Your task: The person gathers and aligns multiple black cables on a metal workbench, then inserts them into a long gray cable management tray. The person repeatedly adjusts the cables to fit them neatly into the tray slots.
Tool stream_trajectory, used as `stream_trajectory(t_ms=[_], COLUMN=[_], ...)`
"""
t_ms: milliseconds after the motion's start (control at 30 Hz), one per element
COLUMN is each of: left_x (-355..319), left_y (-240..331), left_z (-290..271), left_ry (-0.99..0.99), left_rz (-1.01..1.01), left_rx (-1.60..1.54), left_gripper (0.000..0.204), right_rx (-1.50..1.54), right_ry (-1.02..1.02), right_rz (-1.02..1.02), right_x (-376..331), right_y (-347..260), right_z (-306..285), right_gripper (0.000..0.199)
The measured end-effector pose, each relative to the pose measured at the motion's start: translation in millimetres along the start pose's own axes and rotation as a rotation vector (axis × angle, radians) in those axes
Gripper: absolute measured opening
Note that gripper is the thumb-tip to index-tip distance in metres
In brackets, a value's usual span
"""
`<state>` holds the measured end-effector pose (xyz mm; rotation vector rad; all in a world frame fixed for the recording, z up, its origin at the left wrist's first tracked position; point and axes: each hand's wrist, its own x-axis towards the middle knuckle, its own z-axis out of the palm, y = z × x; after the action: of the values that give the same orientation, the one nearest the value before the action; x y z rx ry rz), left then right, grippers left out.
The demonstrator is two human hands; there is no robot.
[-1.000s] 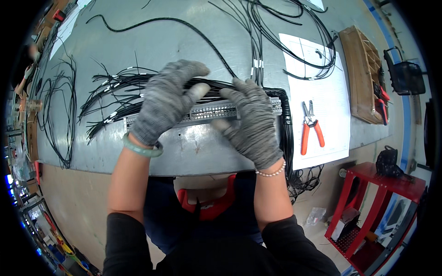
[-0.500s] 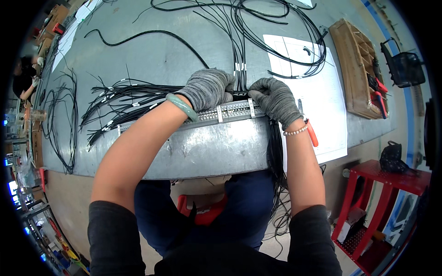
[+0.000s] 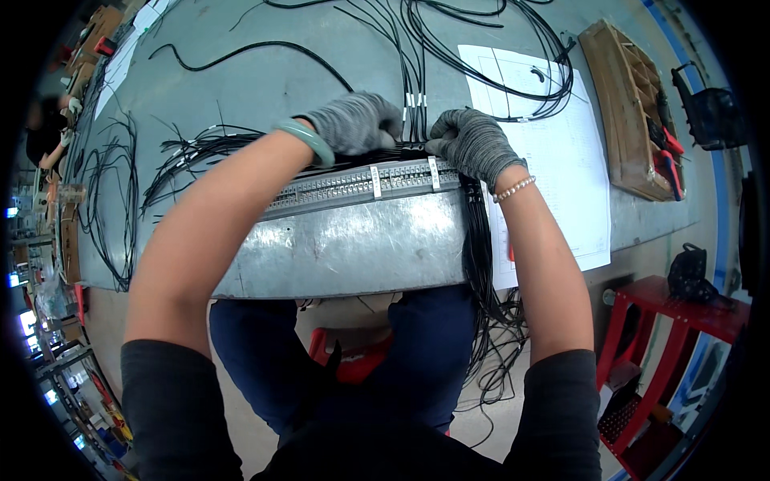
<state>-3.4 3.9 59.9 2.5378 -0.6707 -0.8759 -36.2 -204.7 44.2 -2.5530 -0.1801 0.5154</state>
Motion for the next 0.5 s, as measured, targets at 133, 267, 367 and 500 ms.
stream_trajectory(t_ms=[133,267,367,500], left_x=[3.3,11.2,17.5,14.7], left_y=[-14.7,-9.5,-15.8,3.7], left_z=[5.0,4.2,9.7,3.8], left_ry=[0.195,0.093,0.069,0.018], left_rz=[0.210,0.237,0.173,0.230], left_rx=[0.324,0.339,0.242,0.408], left_gripper=[0.022,0.024,0.024,0.025], right_rx=[0.029,0.023,0.025,0.049], right_ry=[-0.024,-0.002,0.027,0.040], right_rz=[0.005,-0.015,-0.042,-0.055], right_x=[0.9,-0.9,-1.4,-12.0], right_y=[4.6,1.0,1.2,0.0], right_z=[-0.4,-1.1,3.8,1.7], right_gripper=[0.029,0.028,0.027,0.031])
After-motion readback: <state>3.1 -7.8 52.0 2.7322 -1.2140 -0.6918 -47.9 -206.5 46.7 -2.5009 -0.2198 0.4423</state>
